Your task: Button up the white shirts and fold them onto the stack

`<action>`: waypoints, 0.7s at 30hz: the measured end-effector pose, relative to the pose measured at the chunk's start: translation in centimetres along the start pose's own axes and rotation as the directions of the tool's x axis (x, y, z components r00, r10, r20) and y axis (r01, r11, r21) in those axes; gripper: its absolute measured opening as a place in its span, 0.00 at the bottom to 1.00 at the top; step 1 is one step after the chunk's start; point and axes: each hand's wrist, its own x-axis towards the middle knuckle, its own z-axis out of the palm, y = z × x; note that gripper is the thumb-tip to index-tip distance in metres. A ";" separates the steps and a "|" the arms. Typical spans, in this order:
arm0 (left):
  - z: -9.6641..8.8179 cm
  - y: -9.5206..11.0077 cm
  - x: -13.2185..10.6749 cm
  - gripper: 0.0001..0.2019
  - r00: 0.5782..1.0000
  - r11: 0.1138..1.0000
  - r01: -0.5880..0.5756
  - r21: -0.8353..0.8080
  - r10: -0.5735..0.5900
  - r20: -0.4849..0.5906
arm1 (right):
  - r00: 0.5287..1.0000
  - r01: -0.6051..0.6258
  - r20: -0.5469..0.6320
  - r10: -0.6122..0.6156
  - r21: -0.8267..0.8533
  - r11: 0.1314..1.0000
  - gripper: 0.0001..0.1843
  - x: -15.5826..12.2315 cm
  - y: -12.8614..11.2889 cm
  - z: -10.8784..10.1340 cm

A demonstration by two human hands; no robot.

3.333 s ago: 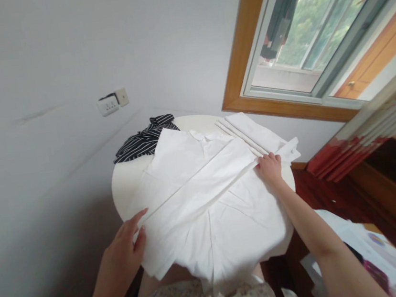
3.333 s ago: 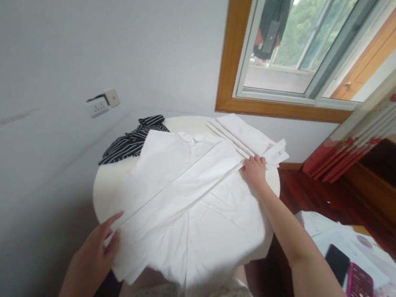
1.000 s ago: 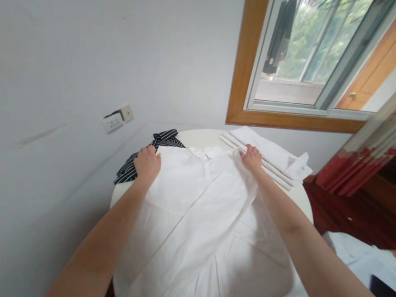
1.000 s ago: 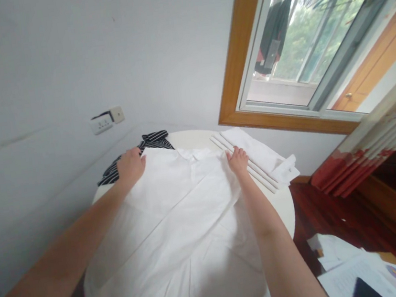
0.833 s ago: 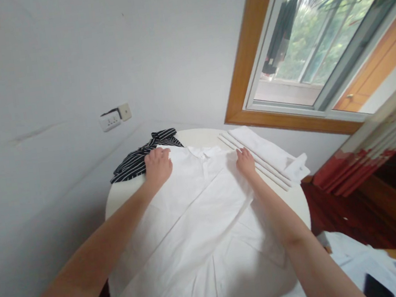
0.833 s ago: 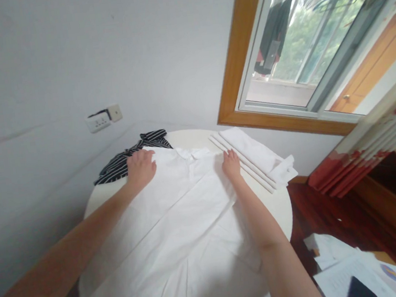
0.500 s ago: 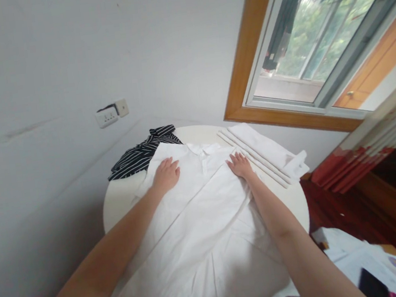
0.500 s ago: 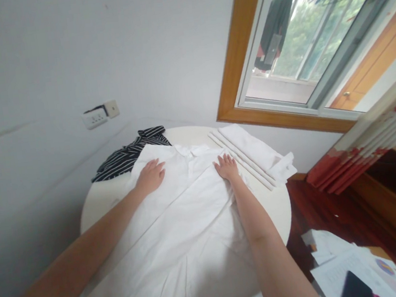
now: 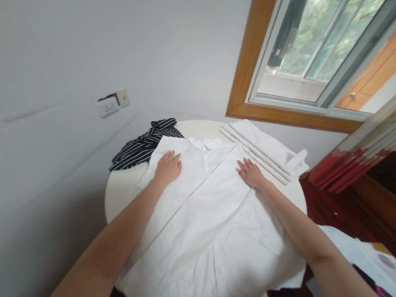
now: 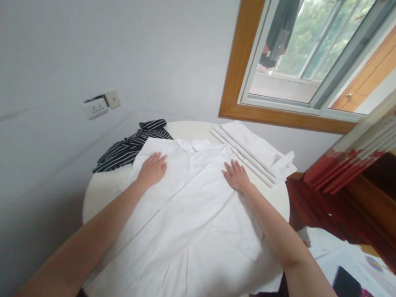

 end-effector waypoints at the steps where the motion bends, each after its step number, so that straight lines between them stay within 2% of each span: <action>1: 0.0 0.0 0.0 0.25 1.000 1.000 -0.001 0.000 0.001 0.000 | 1.000 -0.003 -0.002 0.003 0.007 1.000 0.31 -0.4 0.1 0.4; 4: 0.0 0.0 0.0 0.25 1.000 1.000 -0.004 -0.007 0.004 -0.007 | 0.999 0.007 -0.051 -0.005 0.038 0.999 0.30 -0.9 0.1 0.9; 10: -0.1 0.1 0.1 0.24 1.000 0.999 -0.001 -0.044 0.000 -0.018 | 0.991 -0.019 -0.134 0.025 0.047 0.999 0.30 -1.9 -0.9 -0.8; 14: -0.1 0.1 0.1 0.24 1.000 0.999 -0.003 -0.051 0.003 -0.011 | 0.997 0.041 -0.069 -0.036 0.078 0.996 0.31 -3.5 -2.8 -0.7; 18: -0.3 0.1 0.2 0.24 1.000 0.998 -0.023 -0.054 0.023 -0.013 | 1.000 0.015 -0.025 -0.013 0.106 0.994 0.33 -4.4 -3.8 -0.3; 21: -0.9 0.4 0.2 0.23 0.999 0.997 -0.032 -0.065 0.029 -0.039 | 1.000 0.000 0.006 -0.001 0.111 0.994 0.33 -4.5 -4.0 -1.3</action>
